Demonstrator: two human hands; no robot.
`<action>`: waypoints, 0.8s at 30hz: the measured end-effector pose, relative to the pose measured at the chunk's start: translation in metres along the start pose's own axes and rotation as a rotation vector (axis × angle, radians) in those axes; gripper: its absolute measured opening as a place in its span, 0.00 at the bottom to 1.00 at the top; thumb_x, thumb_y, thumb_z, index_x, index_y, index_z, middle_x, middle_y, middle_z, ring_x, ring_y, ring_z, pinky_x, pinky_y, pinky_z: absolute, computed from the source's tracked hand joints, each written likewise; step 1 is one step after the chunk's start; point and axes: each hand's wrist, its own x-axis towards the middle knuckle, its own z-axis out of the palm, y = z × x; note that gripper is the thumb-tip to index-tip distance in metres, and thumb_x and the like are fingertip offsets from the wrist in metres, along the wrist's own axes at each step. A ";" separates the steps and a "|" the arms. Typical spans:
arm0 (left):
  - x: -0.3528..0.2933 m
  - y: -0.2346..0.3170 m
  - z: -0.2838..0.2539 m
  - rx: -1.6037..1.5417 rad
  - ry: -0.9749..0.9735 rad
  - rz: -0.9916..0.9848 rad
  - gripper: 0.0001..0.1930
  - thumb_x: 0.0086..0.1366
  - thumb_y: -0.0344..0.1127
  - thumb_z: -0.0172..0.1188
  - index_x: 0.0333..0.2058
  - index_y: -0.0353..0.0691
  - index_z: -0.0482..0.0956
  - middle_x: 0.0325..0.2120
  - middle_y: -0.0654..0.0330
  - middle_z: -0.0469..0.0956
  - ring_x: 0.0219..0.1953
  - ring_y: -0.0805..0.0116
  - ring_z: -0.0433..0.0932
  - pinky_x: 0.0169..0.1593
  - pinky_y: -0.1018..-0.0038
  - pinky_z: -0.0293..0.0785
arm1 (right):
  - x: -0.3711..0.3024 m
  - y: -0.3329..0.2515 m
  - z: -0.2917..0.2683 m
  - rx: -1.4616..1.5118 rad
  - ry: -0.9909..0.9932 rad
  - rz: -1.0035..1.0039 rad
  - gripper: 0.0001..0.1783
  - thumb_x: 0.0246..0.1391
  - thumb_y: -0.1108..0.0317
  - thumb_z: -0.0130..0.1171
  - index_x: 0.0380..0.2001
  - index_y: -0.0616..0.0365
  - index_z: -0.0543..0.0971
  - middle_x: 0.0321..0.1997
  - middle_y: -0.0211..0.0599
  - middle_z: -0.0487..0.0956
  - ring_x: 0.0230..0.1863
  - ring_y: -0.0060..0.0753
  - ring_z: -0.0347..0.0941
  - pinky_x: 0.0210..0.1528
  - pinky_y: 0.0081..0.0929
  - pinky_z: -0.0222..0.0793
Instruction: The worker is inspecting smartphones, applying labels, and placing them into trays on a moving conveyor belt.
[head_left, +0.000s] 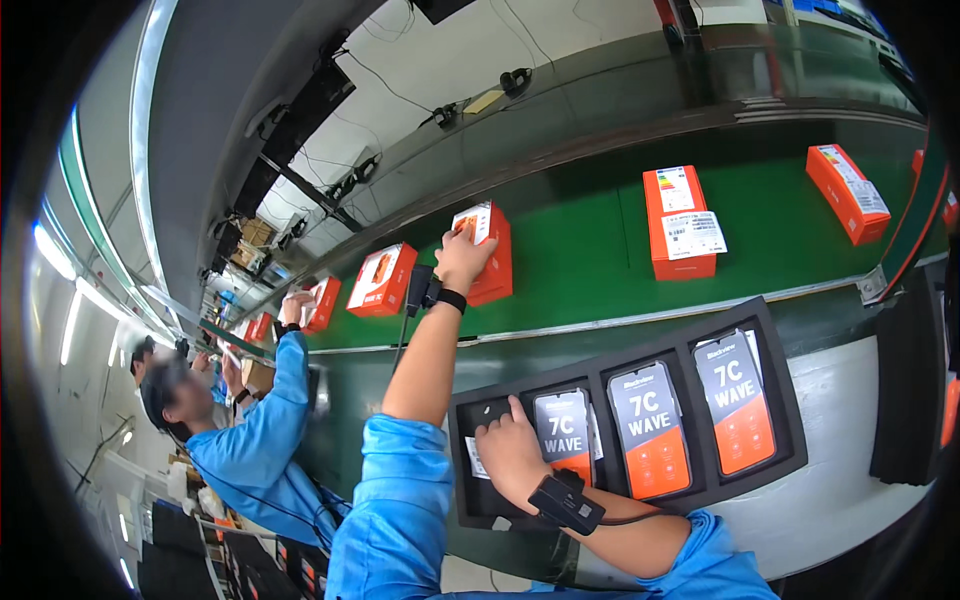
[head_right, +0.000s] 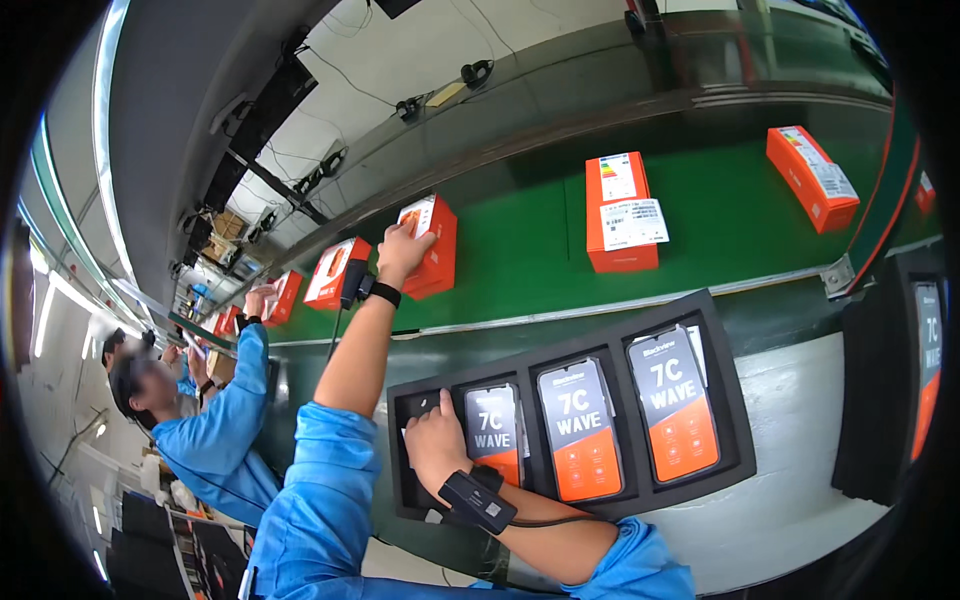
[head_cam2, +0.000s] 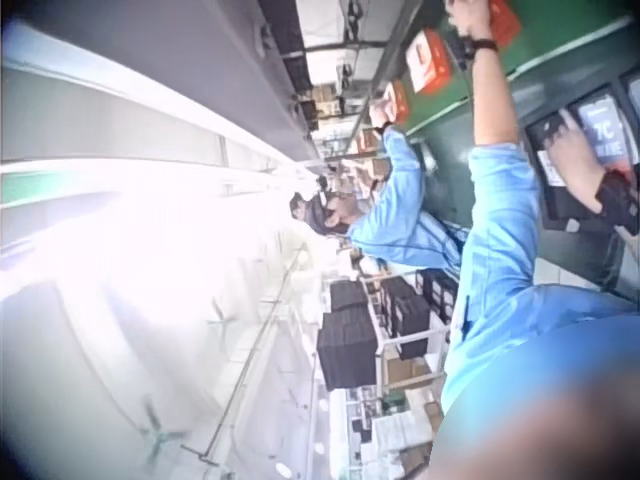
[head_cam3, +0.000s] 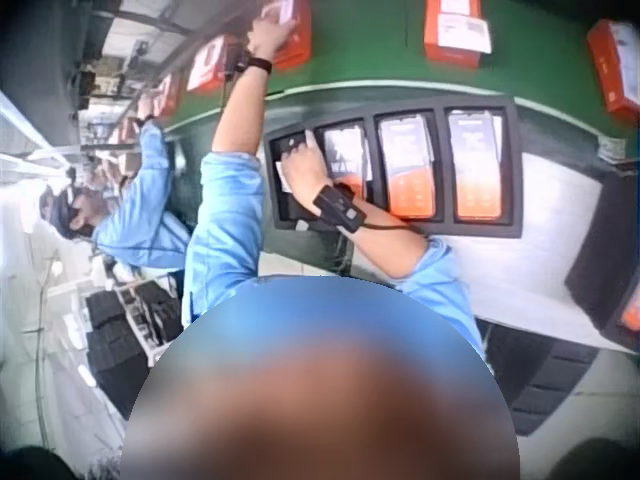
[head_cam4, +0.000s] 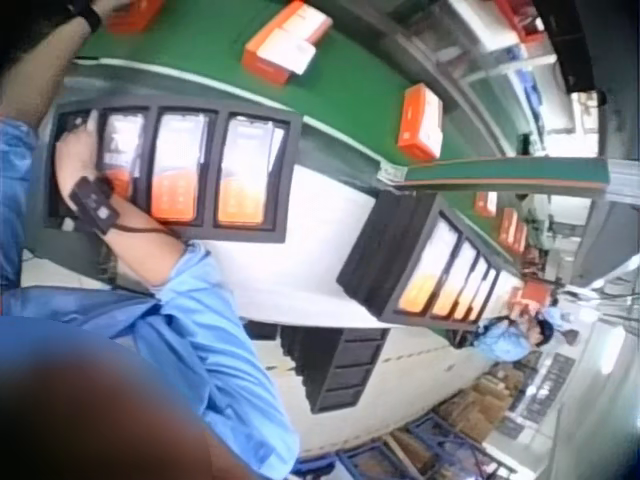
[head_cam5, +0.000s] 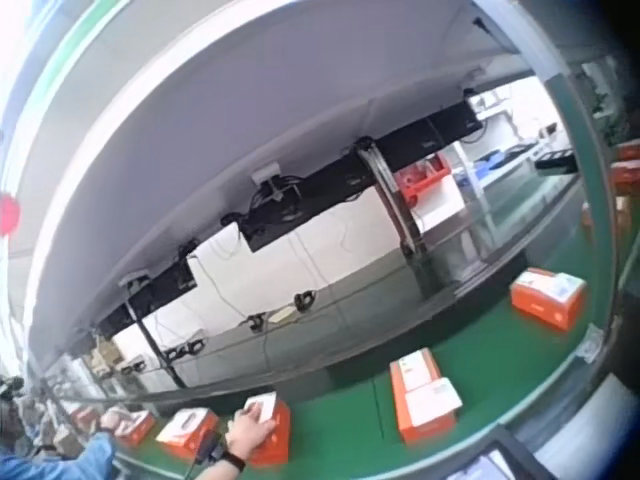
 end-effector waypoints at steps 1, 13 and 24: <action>0.004 -0.002 0.005 -0.044 -0.001 -0.011 0.38 0.51 0.61 0.57 0.61 0.52 0.68 0.63 0.53 0.59 0.58 0.39 0.65 0.56 0.53 0.69 | 0.000 0.001 0.001 0.004 0.002 -0.006 0.15 0.58 0.61 0.50 0.29 0.58 0.82 0.27 0.40 0.82 0.38 0.38 0.78 0.68 0.45 0.48; 0.012 -0.016 0.027 -1.442 -0.330 -0.073 0.30 0.63 0.46 0.51 0.60 0.34 0.65 0.50 0.52 0.75 0.50 0.60 0.76 0.56 0.60 0.69 | 0.003 0.004 0.004 0.025 0.045 -0.023 0.12 0.52 0.69 0.50 0.29 0.58 0.83 0.27 0.39 0.82 0.36 0.37 0.79 0.64 0.46 0.54; -0.139 -0.020 -0.078 -1.165 -0.480 0.323 0.23 0.69 0.47 0.53 0.53 0.34 0.73 0.44 0.57 0.79 0.44 0.69 0.78 0.47 0.75 0.72 | 0.003 0.040 -0.078 0.229 0.219 0.176 0.07 0.47 0.72 0.56 0.32 0.59 0.76 0.28 0.43 0.79 0.30 0.45 0.80 0.30 0.38 0.75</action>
